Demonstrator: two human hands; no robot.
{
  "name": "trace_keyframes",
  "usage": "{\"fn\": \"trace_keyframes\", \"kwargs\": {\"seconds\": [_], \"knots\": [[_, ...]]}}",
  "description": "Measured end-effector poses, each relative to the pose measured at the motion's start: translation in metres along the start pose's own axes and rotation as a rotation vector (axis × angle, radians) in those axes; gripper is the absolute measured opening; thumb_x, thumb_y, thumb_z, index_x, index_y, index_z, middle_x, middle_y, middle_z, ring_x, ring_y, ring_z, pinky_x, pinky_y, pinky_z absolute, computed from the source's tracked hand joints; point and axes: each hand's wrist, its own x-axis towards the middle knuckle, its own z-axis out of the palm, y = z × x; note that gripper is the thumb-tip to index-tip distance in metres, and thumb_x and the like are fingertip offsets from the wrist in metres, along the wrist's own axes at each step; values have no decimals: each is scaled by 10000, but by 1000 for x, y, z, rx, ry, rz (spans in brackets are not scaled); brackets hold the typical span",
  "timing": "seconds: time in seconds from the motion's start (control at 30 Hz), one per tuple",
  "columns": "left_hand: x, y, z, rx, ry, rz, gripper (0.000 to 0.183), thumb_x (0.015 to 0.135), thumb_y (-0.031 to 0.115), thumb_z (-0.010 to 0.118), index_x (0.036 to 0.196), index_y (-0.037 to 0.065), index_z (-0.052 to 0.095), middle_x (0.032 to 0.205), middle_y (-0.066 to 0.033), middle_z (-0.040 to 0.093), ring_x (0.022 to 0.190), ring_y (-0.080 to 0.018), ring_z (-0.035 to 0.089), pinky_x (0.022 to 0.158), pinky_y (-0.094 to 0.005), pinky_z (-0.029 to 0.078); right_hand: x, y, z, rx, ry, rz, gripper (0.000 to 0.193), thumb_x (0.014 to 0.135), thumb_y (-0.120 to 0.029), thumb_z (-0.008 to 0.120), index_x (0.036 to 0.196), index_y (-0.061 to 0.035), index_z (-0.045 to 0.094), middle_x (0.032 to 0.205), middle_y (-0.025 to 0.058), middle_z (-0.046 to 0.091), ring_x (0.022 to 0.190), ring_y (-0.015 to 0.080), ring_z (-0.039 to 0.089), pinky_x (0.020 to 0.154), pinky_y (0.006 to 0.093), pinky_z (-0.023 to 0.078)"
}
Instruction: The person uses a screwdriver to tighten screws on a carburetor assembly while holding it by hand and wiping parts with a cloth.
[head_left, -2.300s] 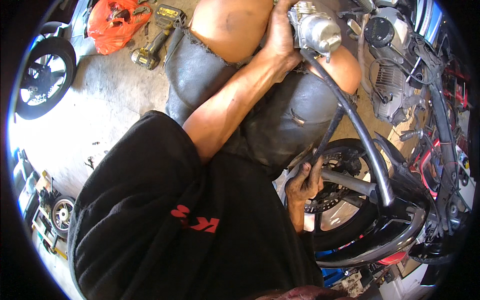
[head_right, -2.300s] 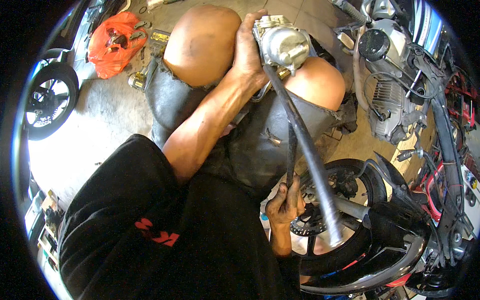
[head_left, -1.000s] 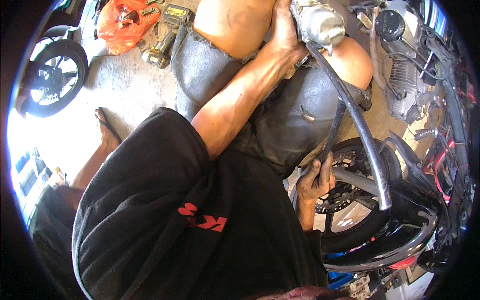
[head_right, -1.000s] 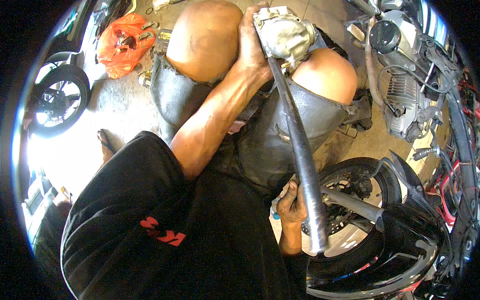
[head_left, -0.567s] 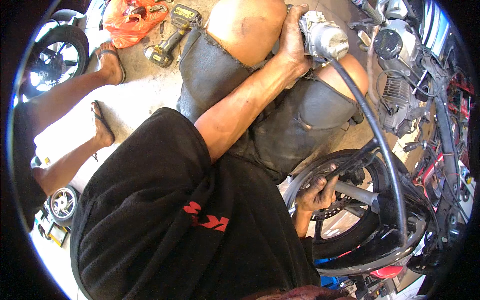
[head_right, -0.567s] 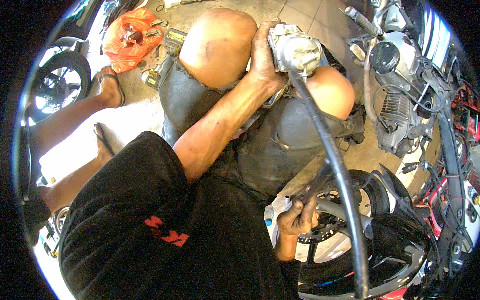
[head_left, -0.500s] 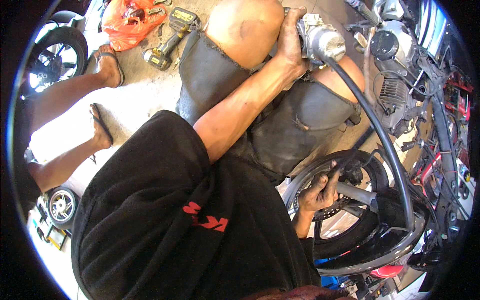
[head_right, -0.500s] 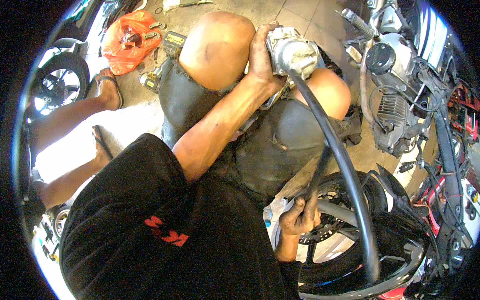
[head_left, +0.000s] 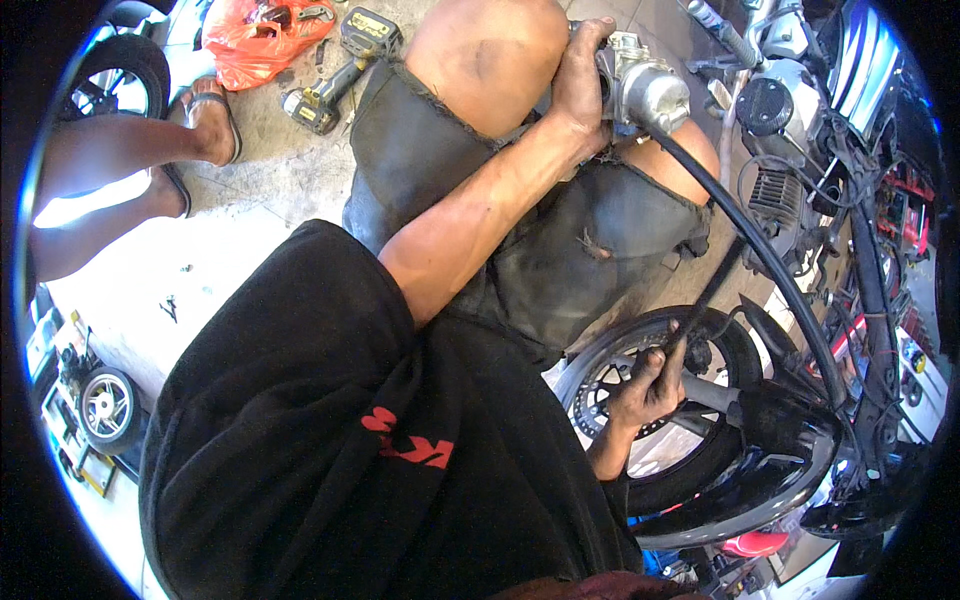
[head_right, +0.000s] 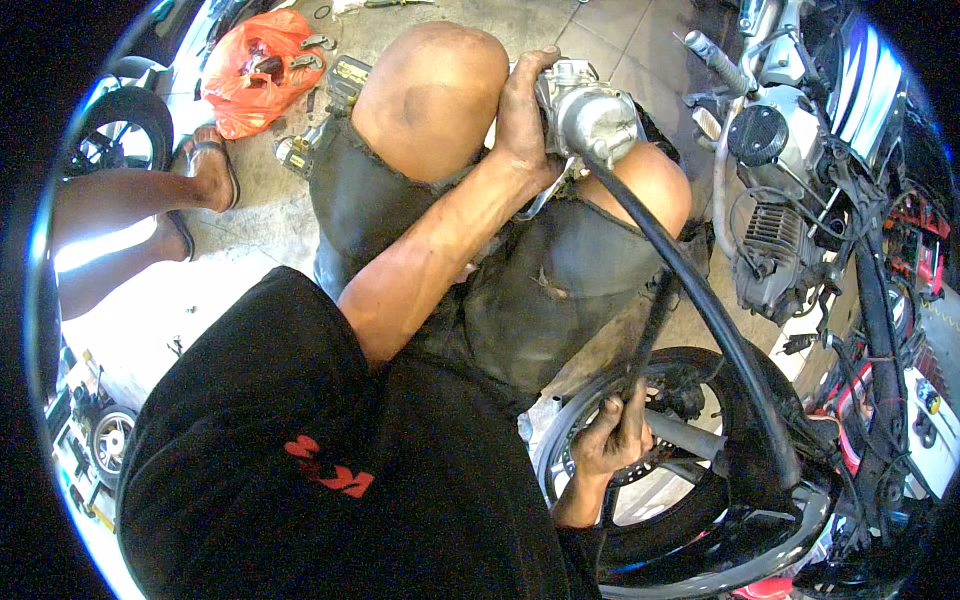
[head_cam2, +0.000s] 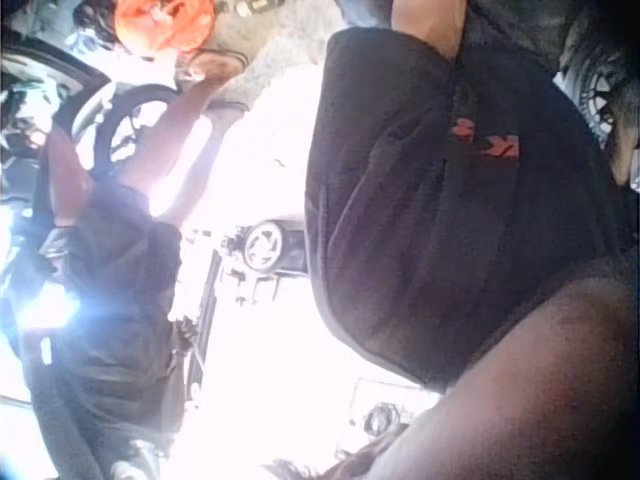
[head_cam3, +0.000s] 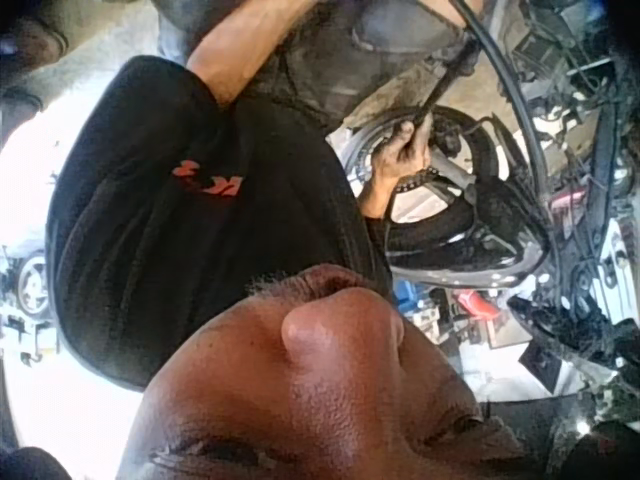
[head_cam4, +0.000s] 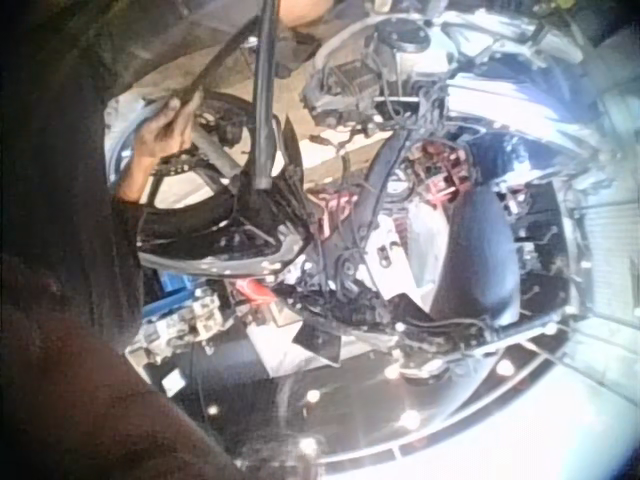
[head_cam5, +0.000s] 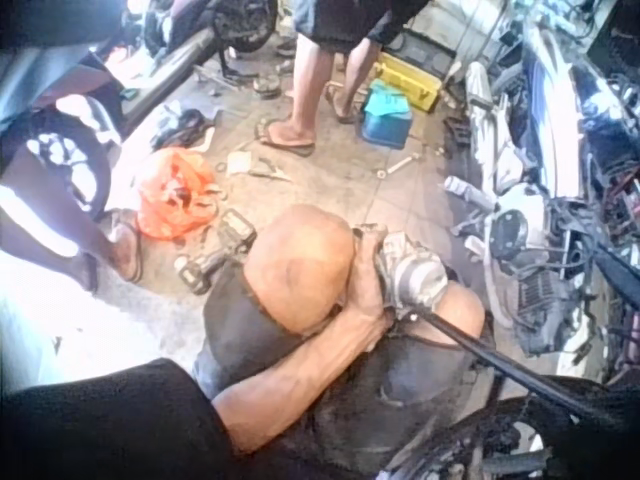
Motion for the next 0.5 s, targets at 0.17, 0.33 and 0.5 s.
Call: {"fn": "trace_keyframes", "kwargs": {"seconds": [0.17, 0.33, 0.5], "knots": [[9, -1, -5, -7, 6, -5, 341, 822, 402, 523, 801, 71, 601, 700, -76, 622, 622, -204, 619, 626, -345, 523, 0, -9, -5, -59, 15, -63, 342, 934, -144, 517, 1122, 135, 574, 893, 268, 665, 717, 317, 676, 629, 359, 508], [8, -2, -5, 22, 7, -51, 325, 813, 406, 530, 812, 89, 599, 727, -55, 617, 666, -188, 620, 642, -346, 520, 2, -6, 11, -146, -34, -143, 390, 958, -195, 496, 1172, 126, 556, 905, 206, 691, 641, 207, 643, 545, 304, 469], [13, -4, -8, 15, -42, -46, 330, 812, 410, 533, 815, 89, 606, 724, -49, 617, 657, -181, 622, 642, -342, 525, -5, -9, 8, -37, 35, -141, 357, 948, -148, 522, 1166, 134, 552, 910, 236, 680, 661, 228, 643, 602, 313, 485]]}}
